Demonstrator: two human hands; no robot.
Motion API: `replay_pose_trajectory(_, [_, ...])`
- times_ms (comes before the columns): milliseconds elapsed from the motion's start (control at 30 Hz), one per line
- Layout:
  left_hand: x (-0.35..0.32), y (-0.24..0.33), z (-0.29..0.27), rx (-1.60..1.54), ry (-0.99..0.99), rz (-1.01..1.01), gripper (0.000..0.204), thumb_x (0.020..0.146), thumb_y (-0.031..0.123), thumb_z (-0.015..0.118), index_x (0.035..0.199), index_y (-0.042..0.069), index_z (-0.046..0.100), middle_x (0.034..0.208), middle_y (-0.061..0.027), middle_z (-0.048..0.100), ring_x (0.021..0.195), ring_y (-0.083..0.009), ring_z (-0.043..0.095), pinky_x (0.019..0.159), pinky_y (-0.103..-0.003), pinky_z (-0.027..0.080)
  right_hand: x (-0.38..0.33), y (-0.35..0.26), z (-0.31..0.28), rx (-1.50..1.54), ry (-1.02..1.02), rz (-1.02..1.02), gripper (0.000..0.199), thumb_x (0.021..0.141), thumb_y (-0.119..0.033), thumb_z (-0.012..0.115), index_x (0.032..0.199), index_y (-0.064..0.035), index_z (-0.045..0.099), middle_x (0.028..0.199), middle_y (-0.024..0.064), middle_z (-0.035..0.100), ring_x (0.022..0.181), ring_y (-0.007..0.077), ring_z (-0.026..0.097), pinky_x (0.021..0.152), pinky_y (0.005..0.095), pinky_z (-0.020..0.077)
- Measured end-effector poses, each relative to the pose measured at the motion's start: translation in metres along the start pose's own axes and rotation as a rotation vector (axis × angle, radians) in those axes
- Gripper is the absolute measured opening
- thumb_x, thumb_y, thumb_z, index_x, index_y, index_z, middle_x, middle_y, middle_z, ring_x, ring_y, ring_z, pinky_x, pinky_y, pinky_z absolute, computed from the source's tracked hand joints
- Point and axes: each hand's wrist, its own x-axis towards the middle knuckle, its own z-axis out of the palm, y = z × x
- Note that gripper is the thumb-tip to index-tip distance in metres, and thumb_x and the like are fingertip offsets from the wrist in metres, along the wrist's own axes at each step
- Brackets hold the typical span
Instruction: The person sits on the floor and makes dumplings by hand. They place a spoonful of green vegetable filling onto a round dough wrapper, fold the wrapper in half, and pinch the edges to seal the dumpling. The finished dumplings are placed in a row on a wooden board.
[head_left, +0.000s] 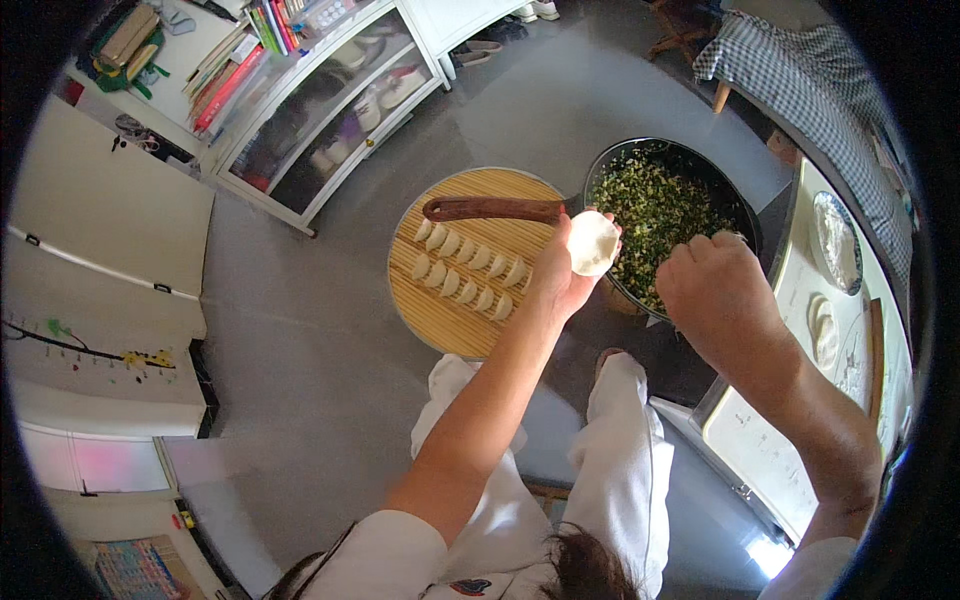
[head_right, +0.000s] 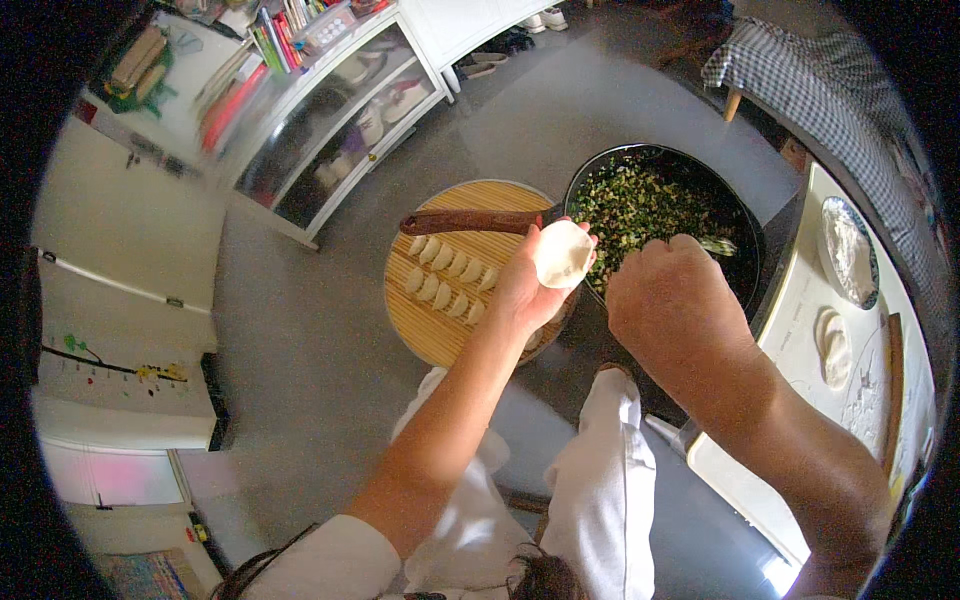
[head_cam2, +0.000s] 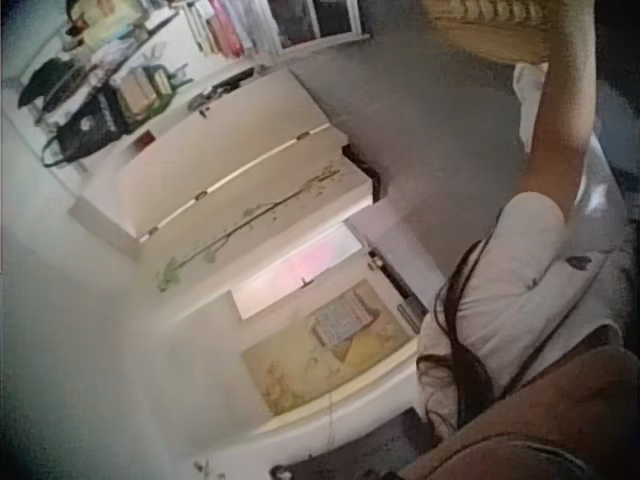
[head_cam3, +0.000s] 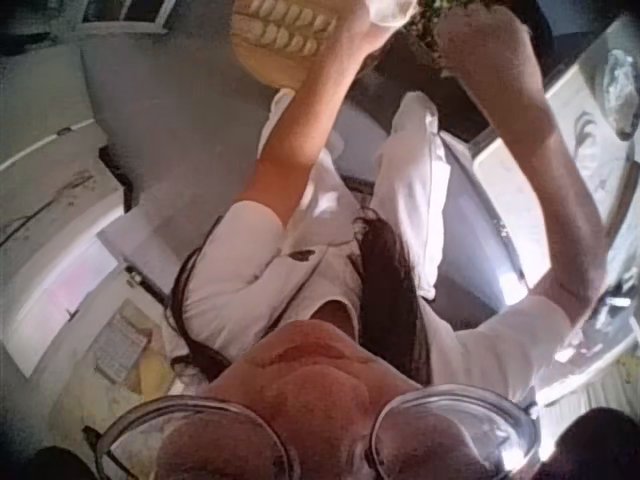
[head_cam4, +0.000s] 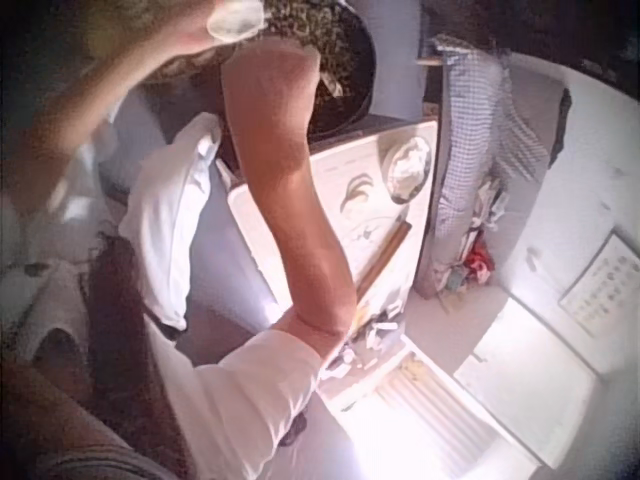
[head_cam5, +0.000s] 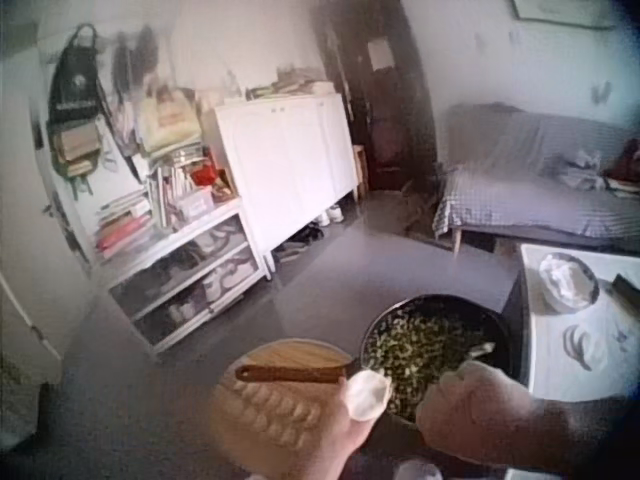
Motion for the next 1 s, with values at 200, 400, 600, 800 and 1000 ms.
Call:
replay_pose_trajectory(200, [-0.001, 0.002, -0.003, 0.038, -0.014, 0.012, 0.041, 0.092, 0.036, 0.024, 0.104, 0.002, 0.045, 0.104, -0.0145, 0.053, 0.092, -0.0272, 0.053, 0.08, -0.037, 0.046, -0.002, -0.019, -0.009, 0.029, -0.094, -0.037, 0.007, 0.063, -0.016, 0.057, 0.065, -0.0121, 0.061, 0.063, 0.0017, 0.056, 0.063, 0.016, 0.054, 0.054, 0.0282, 0.0349])
replay_pose_trajectory(400, [0.003, 0.0, -0.006, 0.032, -0.016, 0.003, 0.045, 0.092, 0.035, 0.024, 0.107, -0.002, 0.044, 0.11, -0.0173, 0.05, 0.102, -0.0312, 0.048, 0.089, -0.04, 0.04, 0.007, -0.007, 0.08, 0.265, 0.083, 0.136, 0.006, 0.067, -0.013, 0.056, 0.066, -0.0107, 0.061, 0.067, 0.0033, 0.059, 0.069, 0.0174, 0.059, 0.06, 0.0298, 0.0448])
replay_pose_trajectory(600, [-0.002, 0.005, 0.0, 0.096, 0.03, 0.018, 0.045, 0.092, 0.037, 0.022, 0.108, 0.0, 0.044, 0.108, -0.0151, 0.052, 0.1, -0.0288, 0.05, 0.088, -0.038, 0.041, 0.006, -0.037, 0.144, 0.32, -0.231, 0.171, 0.013, 0.075, -0.019, 0.054, 0.07, -0.0101, 0.062, 0.069, 0.0037, 0.06, 0.072, 0.0187, 0.059, 0.061, 0.0307, 0.046])
replay_pose_trajectory(800, [-0.001, 0.007, -0.001, 0.133, -0.012, 0.034, 0.045, 0.092, 0.037, 0.022, 0.11, 0.001, 0.043, 0.11, -0.0152, 0.051, 0.101, -0.0288, 0.049, 0.089, -0.038, 0.04, 0.001, -0.045, 0.116, 0.386, -0.095, 0.144, 0.035, 0.076, -0.043, 0.052, 0.07, -0.0105, 0.062, 0.071, 0.0018, 0.058, 0.076, 0.0189, 0.055, 0.062, 0.0328, 0.044])
replay_pose_trajectory(1000, [-0.001, 0.016, -0.007, 0.064, -0.006, 0.067, 0.048, 0.092, 0.036, 0.021, 0.114, -0.003, 0.039, 0.115, -0.0187, 0.046, 0.105, -0.0319, 0.045, 0.092, -0.04, 0.037, -0.021, -0.001, -0.001, 1.034, 0.482, 0.26, 0.041, 0.072, -0.046, 0.056, 0.062, -0.0057, 0.057, 0.061, 0.0048, 0.054, 0.061, 0.0195, 0.053, 0.054, 0.0292, 0.0408])
